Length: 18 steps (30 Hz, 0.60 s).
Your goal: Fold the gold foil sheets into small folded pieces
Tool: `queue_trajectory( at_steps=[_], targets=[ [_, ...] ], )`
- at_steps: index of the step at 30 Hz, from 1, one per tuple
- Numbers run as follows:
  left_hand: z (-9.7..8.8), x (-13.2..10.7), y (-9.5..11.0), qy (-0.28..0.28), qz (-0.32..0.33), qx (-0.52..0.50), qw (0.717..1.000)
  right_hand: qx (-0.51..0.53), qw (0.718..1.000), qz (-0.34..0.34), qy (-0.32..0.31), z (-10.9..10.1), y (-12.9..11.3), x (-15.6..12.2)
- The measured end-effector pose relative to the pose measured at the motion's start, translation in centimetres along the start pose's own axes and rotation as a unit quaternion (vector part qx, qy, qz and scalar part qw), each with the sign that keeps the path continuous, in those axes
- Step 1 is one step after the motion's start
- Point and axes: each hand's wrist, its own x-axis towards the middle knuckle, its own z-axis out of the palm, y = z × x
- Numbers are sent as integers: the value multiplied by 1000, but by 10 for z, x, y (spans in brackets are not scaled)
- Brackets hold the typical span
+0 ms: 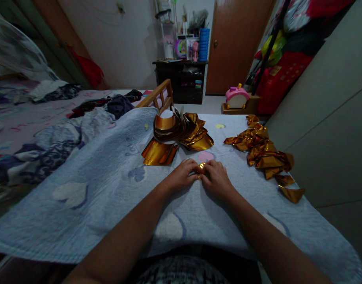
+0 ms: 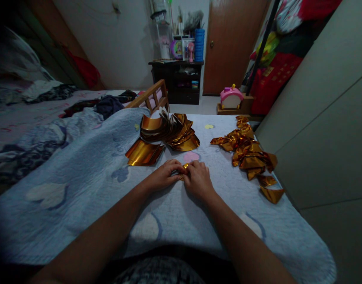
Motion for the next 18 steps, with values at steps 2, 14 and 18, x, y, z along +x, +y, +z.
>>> queue_trajectory(
  at_steps=[2,14,18],
  targets=[
    [0,-1,1,2,-6,10,1000,-3,1000,-3,3,-1,-2,-1],
    [-2,-3,-1,-3,-6,3,1000,-45,999,2,1,-2,-9,-3],
    [-2,-2,0,-5,-11,6,1000,-47,999,0,-2,-2,-8,-2]
  ],
)
